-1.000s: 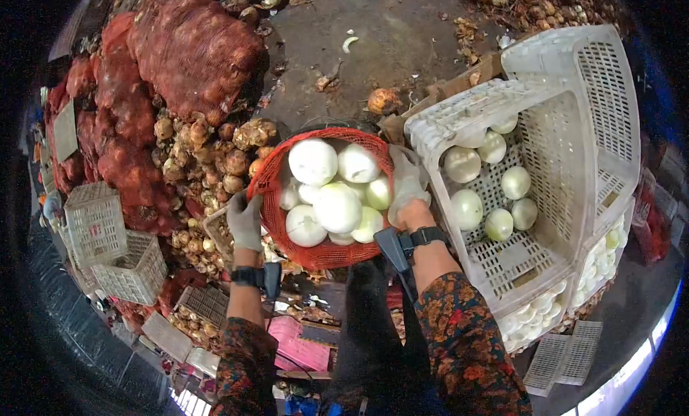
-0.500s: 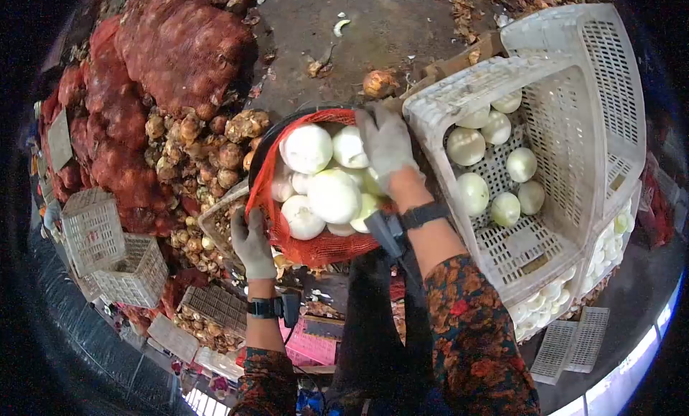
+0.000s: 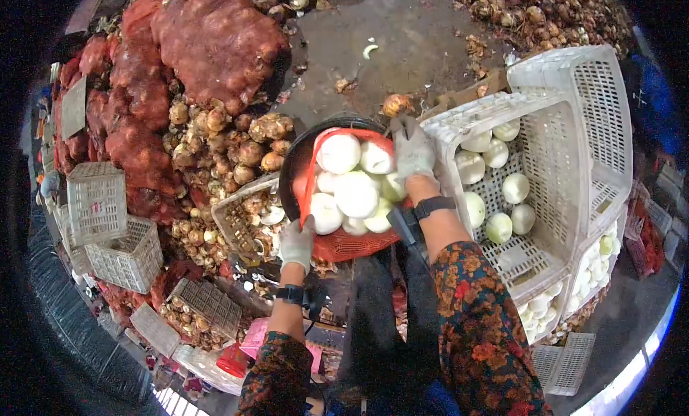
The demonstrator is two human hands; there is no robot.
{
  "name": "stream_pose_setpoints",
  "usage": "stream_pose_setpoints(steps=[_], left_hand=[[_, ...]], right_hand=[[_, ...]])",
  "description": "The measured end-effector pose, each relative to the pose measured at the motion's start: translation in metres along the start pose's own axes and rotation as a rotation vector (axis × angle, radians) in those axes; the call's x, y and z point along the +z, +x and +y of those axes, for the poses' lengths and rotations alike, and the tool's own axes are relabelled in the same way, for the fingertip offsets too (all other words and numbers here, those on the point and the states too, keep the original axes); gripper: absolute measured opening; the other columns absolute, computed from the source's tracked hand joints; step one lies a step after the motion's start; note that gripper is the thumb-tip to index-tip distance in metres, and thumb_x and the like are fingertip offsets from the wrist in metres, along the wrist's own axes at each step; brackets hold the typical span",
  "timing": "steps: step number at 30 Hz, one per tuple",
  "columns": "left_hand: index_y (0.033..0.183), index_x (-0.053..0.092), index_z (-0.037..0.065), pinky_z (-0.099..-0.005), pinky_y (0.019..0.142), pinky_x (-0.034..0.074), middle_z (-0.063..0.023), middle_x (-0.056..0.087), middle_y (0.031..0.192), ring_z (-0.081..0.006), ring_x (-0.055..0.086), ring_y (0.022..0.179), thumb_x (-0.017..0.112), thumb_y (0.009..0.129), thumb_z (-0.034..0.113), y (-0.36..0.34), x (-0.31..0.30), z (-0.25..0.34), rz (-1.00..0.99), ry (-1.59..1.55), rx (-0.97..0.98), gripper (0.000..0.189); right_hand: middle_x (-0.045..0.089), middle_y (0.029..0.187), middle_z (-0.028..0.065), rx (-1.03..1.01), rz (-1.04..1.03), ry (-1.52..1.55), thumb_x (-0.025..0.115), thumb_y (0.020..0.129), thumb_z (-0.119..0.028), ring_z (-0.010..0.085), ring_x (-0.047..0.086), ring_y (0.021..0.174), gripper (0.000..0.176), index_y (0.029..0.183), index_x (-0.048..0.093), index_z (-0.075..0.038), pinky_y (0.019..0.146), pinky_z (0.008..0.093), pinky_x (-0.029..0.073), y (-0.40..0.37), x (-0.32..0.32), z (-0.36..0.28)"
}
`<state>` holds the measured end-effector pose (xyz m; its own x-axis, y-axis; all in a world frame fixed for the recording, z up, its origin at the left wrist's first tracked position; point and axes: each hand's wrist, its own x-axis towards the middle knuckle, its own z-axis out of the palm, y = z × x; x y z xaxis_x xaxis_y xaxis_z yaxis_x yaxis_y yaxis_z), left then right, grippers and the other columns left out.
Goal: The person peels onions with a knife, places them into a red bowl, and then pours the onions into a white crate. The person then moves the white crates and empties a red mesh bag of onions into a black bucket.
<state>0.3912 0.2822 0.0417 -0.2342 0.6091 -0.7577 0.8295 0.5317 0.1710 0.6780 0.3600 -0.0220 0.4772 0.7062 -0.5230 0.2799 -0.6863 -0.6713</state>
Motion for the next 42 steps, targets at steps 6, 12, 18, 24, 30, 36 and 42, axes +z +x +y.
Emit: stream_pose_setpoints(steps=[6, 12, 18, 24, 30, 36, 42], left_hand=[[0.116, 0.061, -0.011, -0.0311, 0.08, 0.047, -0.0132, 0.067, 0.099, -0.0177, 0.059, 0.088, 0.063, 0.089, 0.049, -0.012, 0.009, -0.006, -0.104, -0.556, -0.138, 0.066], [0.116, 0.062, -0.007, -0.0309, 0.078, 0.048, -0.014, 0.068, 0.1, -0.0183, 0.06, 0.085, 0.065, 0.087, 0.038, -0.012, -0.002, -0.013, -0.019, -0.307, -0.056, 0.054], [0.115, 0.056, -0.007, -0.0348, 0.075, 0.047, -0.0115, 0.064, 0.101, -0.0203, 0.057, 0.083, 0.06, 0.089, 0.025, -0.028, 0.004, -0.002, 0.201, -0.951, -0.193, 0.042], [0.097, 0.061, -0.005, -0.0347, 0.062, 0.044, -0.0091, 0.059, 0.079, -0.0191, 0.053, 0.07, 0.053, 0.093, 0.041, -0.022, 0.027, -0.012, 0.048, -0.875, -0.062, 0.047], [0.107, 0.058, -0.006, -0.0367, 0.069, 0.046, -0.0119, 0.061, 0.088, -0.0208, 0.057, 0.082, 0.054, 0.094, 0.036, -0.039, 0.011, -0.032, -0.063, -0.736, 0.118, 0.044], [0.118, 0.058, -0.003, -0.0327, 0.075, 0.051, -0.0136, 0.063, 0.105, -0.0214, 0.062, 0.091, 0.061, 0.09, 0.024, -0.067, -0.007, -0.058, 0.115, -0.275, 0.468, 0.039], [0.118, 0.06, 0.0, -0.0375, 0.074, 0.051, -0.016, 0.064, 0.1, -0.0264, 0.063, 0.089, 0.062, 0.088, 0.016, -0.083, -0.036, -0.061, 0.289, 0.075, 0.7, 0.033]], right_hand=[[0.062, 0.116, 0.0225, -0.038, -0.081, -0.194, 0.048, 0.091, -0.054, 0.0413, 0.055, 0.112, 0.055, 0.123, 0.056, -0.01, 0.095, 0.0459, 0.042, -0.008, -0.007, -0.011], [0.058, 0.124, 0.0211, -0.161, -0.182, -0.456, 0.058, 0.084, -0.054, 0.0376, 0.052, 0.119, 0.062, 0.126, 0.054, -0.009, 0.099, 0.0442, 0.041, -0.043, -0.019, -0.033], [0.065, 0.102, 0.0166, -0.177, 0.036, -0.107, 0.054, 0.092, -0.03, 0.0285, 0.061, 0.096, 0.029, 0.105, 0.065, -0.006, 0.087, 0.0403, 0.047, -0.038, -0.02, -0.026], [0.06, 0.099, 0.0136, 0.107, -0.136, 0.159, 0.045, 0.094, -0.032, 0.0255, 0.055, 0.095, 0.033, 0.115, 0.057, -0.009, 0.086, 0.0378, 0.044, -0.087, -0.021, -0.035], [0.063, 0.108, 0.0172, 0.087, -0.137, 0.109, 0.045, 0.096, -0.042, 0.0297, 0.057, 0.096, 0.045, 0.114, 0.06, -0.004, 0.088, 0.0367, 0.043, -0.075, -0.005, 0.007], [0.062, 0.105, 0.0221, -0.073, -0.209, 0.04, 0.051, 0.096, -0.031, 0.0344, 0.059, 0.091, 0.036, 0.115, 0.057, -0.001, 0.088, 0.0364, 0.045, -0.125, -0.056, -0.021], [0.062, 0.1, 0.0241, -0.818, 0.104, -0.517, 0.055, 0.094, -0.016, 0.0391, 0.059, 0.087, 0.023, 0.11, 0.061, -0.001, 0.08, 0.0418, 0.047, -0.142, -0.083, 0.005]])
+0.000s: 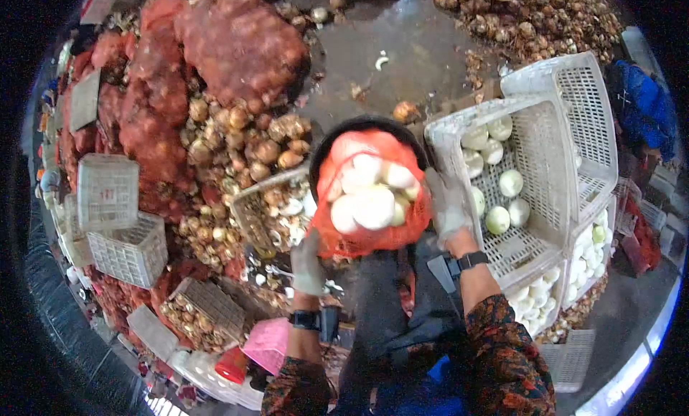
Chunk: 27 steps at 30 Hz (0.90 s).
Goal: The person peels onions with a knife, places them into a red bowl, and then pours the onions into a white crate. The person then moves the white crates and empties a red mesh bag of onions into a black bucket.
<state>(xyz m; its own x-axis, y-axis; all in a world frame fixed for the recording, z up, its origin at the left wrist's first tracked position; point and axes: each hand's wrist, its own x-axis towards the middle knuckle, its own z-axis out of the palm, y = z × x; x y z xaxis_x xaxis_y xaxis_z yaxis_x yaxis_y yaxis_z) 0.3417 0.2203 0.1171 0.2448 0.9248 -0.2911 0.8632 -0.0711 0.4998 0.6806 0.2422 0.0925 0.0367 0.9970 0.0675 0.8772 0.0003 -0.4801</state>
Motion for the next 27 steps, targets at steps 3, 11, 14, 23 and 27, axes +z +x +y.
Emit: stream_pose_setpoints(steps=[3, 11, 14, 23, 27], left_hand=[[0.104, 0.064, -0.003, -0.0309, 0.067, 0.046, -0.0037, 0.063, 0.082, -0.0144, 0.057, 0.077, 0.067, 0.088, 0.021, 0.042, -0.011, -0.007, 0.297, -0.697, -0.476, 0.029], [0.112, 0.059, -0.003, -0.0372, 0.076, 0.053, -0.0165, 0.064, 0.107, -0.0239, 0.064, 0.087, 0.076, 0.075, 0.036, 0.057, 0.027, -0.014, 0.136, -0.597, -0.848, 0.056], [0.119, 0.055, -0.005, -0.0364, 0.074, 0.051, -0.0165, 0.063, 0.105, -0.0255, 0.061, 0.081, 0.076, 0.077, 0.034, 0.039, 0.072, 0.007, -0.047, -0.8, -1.032, 0.06], [0.113, 0.06, -0.002, -0.0393, 0.081, 0.047, -0.0227, 0.063, 0.104, -0.0356, 0.06, 0.097, 0.056, 0.088, 0.032, -0.013, 0.083, 0.02, -0.352, -0.725, -0.711, 0.042], [0.112, 0.062, -0.006, -0.0338, 0.084, 0.046, -0.0143, 0.066, 0.105, -0.0213, 0.06, 0.092, 0.06, 0.087, 0.024, -0.055, 0.086, -0.007, -0.168, -0.739, -0.297, 0.039]], right_hand=[[0.063, 0.103, 0.0238, 0.692, -0.241, 0.478, 0.056, 0.091, -0.039, 0.038, 0.059, 0.093, 0.045, 0.113, 0.06, 0.0, 0.084, 0.0441, 0.046, 0.022, 0.019, 0.015], [0.061, 0.116, 0.0227, 0.556, -0.581, 0.06, 0.064, 0.084, -0.041, 0.0394, 0.058, 0.106, 0.049, 0.119, 0.061, -0.007, 0.091, 0.0443, 0.045, 0.026, 0.012, 0.0], [0.056, 0.128, 0.0225, 0.924, -0.629, 0.261, 0.058, 0.089, -0.044, 0.0384, 0.052, 0.119, 0.057, 0.131, 0.053, -0.006, 0.101, 0.0414, 0.04, 0.005, 0.007, 0.004], [0.053, 0.109, 0.011, 0.982, -0.361, 0.57, 0.056, 0.092, -0.037, 0.0247, 0.045, 0.102, 0.042, 0.117, 0.052, -0.003, 0.085, 0.0346, 0.035, -0.067, 0.017, 0.023], [0.052, 0.093, 0.0031, 1.129, -0.256, 0.879, 0.056, 0.094, -0.037, 0.016, 0.043, 0.083, 0.034, 0.103, 0.056, -0.004, 0.07, 0.0301, 0.034, -0.036, -0.028, -0.03]])
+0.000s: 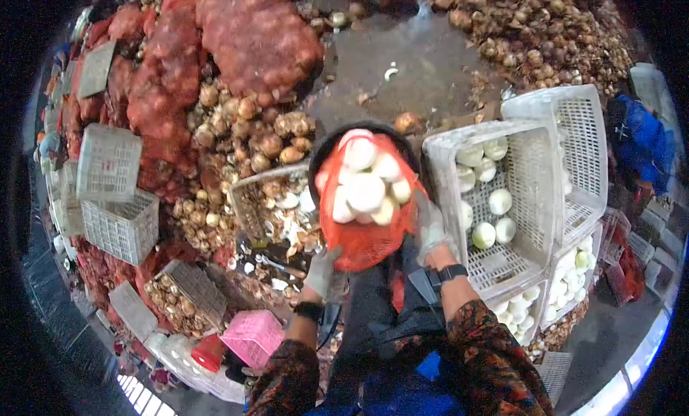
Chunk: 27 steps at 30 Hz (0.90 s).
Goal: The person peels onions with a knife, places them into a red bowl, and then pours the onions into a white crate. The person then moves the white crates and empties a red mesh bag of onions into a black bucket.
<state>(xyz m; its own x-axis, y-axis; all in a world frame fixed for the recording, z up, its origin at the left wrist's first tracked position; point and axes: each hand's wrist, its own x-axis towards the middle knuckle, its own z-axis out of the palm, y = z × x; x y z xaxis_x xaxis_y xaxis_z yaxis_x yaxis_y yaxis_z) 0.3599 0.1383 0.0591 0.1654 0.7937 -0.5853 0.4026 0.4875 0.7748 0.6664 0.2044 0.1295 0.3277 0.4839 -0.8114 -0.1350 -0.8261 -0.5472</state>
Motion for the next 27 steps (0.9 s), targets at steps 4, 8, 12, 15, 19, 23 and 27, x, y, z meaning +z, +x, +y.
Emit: stream_pose_setpoints(steps=[4, 8, 12, 15, 19, 23, 27], left_hand=[[0.111, 0.063, -0.006, -0.0345, 0.085, 0.049, -0.0125, 0.067, 0.104, -0.0221, 0.062, 0.096, 0.059, 0.088, 0.021, -0.025, -0.037, 0.115, -0.011, 0.284, 0.045, 0.035], [0.107, 0.064, 0.0, -0.0366, 0.073, 0.051, -0.0169, 0.066, 0.095, -0.0318, 0.064, 0.086, 0.06, 0.081, 0.014, -0.079, -0.058, 0.127, 0.032, -0.205, -0.101, 0.031], [0.103, 0.066, 0.001, -0.0321, 0.066, 0.048, -0.0102, 0.066, 0.089, -0.0221, 0.061, 0.077, 0.06, 0.084, 0.017, -0.128, -0.089, 0.244, 0.104, -0.386, -0.338, 0.026], [0.1, 0.068, 0.002, -0.0285, 0.063, 0.046, -0.0026, 0.064, 0.084, -0.0126, 0.056, 0.073, 0.059, 0.088, 0.022, -0.166, -0.099, 0.263, 0.104, -0.175, -0.167, 0.025], [0.098, 0.069, 0.003, -0.0271, 0.061, 0.043, 0.002, 0.061, 0.074, -0.0096, 0.053, 0.067, 0.06, 0.089, 0.024, -0.181, -0.1, 0.285, 0.085, -0.477, -0.529, 0.025], [0.106, 0.068, 0.003, -0.0284, 0.067, 0.047, -0.0018, 0.066, 0.086, -0.011, 0.059, 0.08, 0.06, 0.089, 0.024, -0.176, -0.087, 0.211, 0.092, -0.364, -0.339, 0.028], [0.117, 0.063, 0.003, -0.0336, 0.075, 0.049, -0.0129, 0.067, 0.104, -0.0213, 0.063, 0.092, 0.064, 0.083, 0.017, -0.167, -0.087, 0.252, 0.164, -0.432, -0.363, 0.036]], right_hand=[[0.051, 0.077, -0.0049, -0.023, -0.119, 0.152, 0.056, 0.095, -0.037, 0.0072, 0.041, 0.065, 0.033, 0.09, 0.06, -0.005, 0.055, 0.0256, 0.033, -0.046, 0.005, -0.069], [0.058, 0.093, 0.0025, -0.167, -0.345, -0.206, 0.051, 0.089, -0.018, 0.0176, 0.051, 0.081, 0.024, 0.108, 0.058, -0.004, 0.071, 0.0324, 0.041, -0.104, -0.043, -0.123], [0.062, 0.087, 0.0076, -0.403, -0.439, -0.738, 0.062, 0.084, -0.014, 0.0181, 0.054, 0.074, 0.028, 0.11, 0.062, -0.003, 0.068, 0.0316, 0.044, -0.165, -0.094, -0.156], [0.065, 0.099, 0.0161, -1.095, -0.35, -0.762, 0.064, 0.076, -0.003, 0.0302, 0.06, 0.086, 0.045, 0.12, 0.06, -0.003, 0.081, 0.0381, 0.047, -0.205, -0.117, -0.156], [0.062, 0.116, 0.019, -0.854, -0.347, -0.572, 0.065, 0.075, -0.004, 0.0396, 0.056, 0.104, 0.046, 0.121, 0.057, 0.001, 0.093, 0.044, 0.043, -0.207, -0.106, -0.154], [0.063, 0.089, 0.0098, -1.058, -0.115, -0.639, 0.064, 0.088, -0.025, 0.0216, 0.059, 0.081, 0.034, 0.105, 0.062, 0.003, 0.075, 0.0337, 0.048, -0.173, -0.025, -0.188], [0.054, 0.069, 0.003, -0.07, -0.313, 0.167, 0.063, 0.091, -0.036, 0.0147, 0.046, 0.057, 0.035, 0.091, 0.063, -0.001, 0.053, 0.0323, 0.043, -0.144, 0.06, -0.183]])
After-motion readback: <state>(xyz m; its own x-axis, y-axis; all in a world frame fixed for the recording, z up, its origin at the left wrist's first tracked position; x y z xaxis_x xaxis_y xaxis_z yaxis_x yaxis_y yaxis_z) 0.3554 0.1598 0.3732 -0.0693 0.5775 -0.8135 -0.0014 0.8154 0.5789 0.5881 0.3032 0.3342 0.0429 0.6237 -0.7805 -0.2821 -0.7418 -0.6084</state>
